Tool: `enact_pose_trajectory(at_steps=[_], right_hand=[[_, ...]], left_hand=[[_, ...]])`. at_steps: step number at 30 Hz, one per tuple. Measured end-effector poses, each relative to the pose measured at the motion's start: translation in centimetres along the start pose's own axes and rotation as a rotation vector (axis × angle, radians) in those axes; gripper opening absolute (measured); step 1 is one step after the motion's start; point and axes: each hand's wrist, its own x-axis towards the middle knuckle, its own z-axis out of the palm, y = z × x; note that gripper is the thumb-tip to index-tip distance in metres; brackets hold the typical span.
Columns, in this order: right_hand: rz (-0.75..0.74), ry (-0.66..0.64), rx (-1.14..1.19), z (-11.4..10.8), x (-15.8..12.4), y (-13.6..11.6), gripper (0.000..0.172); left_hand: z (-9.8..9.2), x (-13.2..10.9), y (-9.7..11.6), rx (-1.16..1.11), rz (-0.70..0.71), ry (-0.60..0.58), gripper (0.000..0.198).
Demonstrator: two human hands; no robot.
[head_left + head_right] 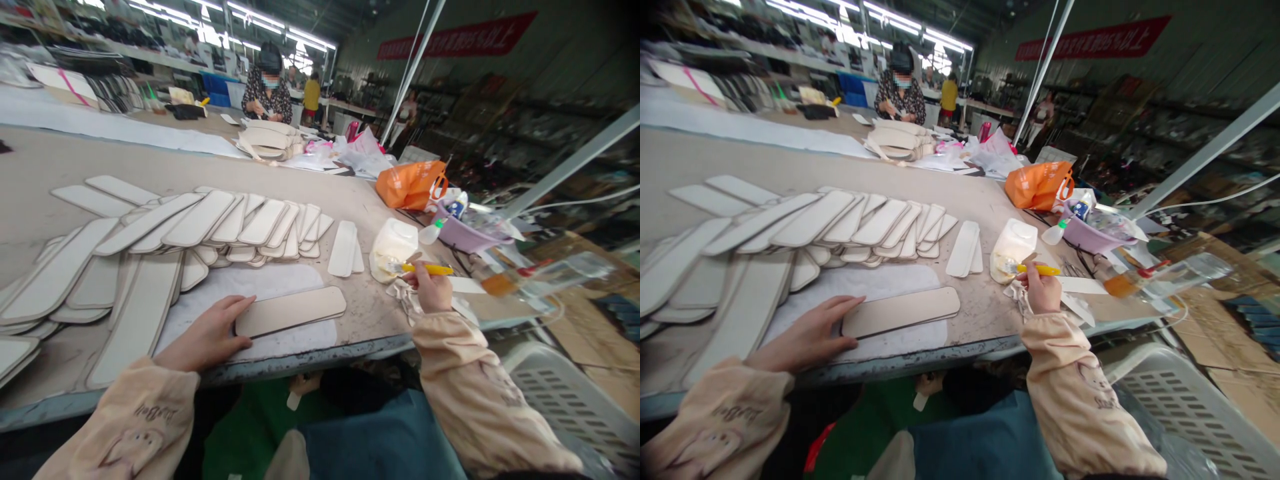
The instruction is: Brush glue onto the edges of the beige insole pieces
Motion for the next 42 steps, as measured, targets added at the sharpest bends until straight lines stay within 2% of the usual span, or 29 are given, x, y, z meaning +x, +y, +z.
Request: enact_pose_trajectory(at_steps=[3, 6, 8, 10, 13, 15, 18, 21, 24, 31, 36, 39, 42], right_hand=[[-0.047, -0.056, -0.060, -0.8, -0.6, -0.2, 0.054], [-0.066, -0.024, -0.083, -1.8, -1.4, -0.9, 0.048], [-0.055, 0.044, 0.034, -2.2, -2.2, -1.6, 0.045], [-0.020, 0.121, 0.244, -1.9, -3.5, -2.6, 0.038], [0.055, 0.148, 0.534, 0.0, -6.6, -4.6, 0.026], [0.073, 0.060, 0.641, 2.0, -9.3, -6.1, 0.024], [0.101, -0.161, 0.714, 5.7, -13.4, -8.1, 0.026], [0.119, -0.358, 0.678, 9.0, -16.5, -9.3, 0.030], [0.103, -0.480, 0.623, 11.4, -18.3, -9.6, 0.032], [0.036, -0.606, 0.556, 14.4, -20.1, -10.6, 0.032], [-0.016, -0.644, 0.502, 15.5, -20.6, -10.8, 0.033], [-0.064, -0.597, 0.414, 15.0, -20.0, -10.2, 0.033], [-0.087, -0.482, 0.305, 13.7, -18.6, -9.1, 0.036]], left_hand=[[0.2, 0.0, -0.2, -0.017, 0.015, 0.020, 0.075], [0.2, 0.0, -0.3, -0.033, 0.026, 0.036, 0.076], [0.3, -0.1, -0.3, -0.041, 0.018, 0.035, 0.080], [0.3, -0.2, -0.1, -0.055, 0.008, 0.037, 0.085], [0.2, -0.2, 0.2, -0.089, 0.009, 0.044, 0.097], [0.2, -0.2, 0.4, -0.113, 0.011, 0.044, 0.102], [0.2, -0.2, 0.5, -0.138, 0.012, 0.050, 0.107], [0.2, -0.2, 0.5, -0.143, 0.019, 0.047, 0.110], [0.4, -0.3, 0.2, -0.144, 0.034, 0.047, 0.112], [0.4, -0.4, 0.0, -0.179, 0.042, 0.058, 0.110], [0.3, -0.6, 0.1, -0.167, 0.073, 0.063, 0.105], [0.3, -0.5, 0.1, -0.158, 0.061, 0.058, 0.105], [0.2, -0.4, 0.3, -0.152, 0.021, 0.042, 0.107]])
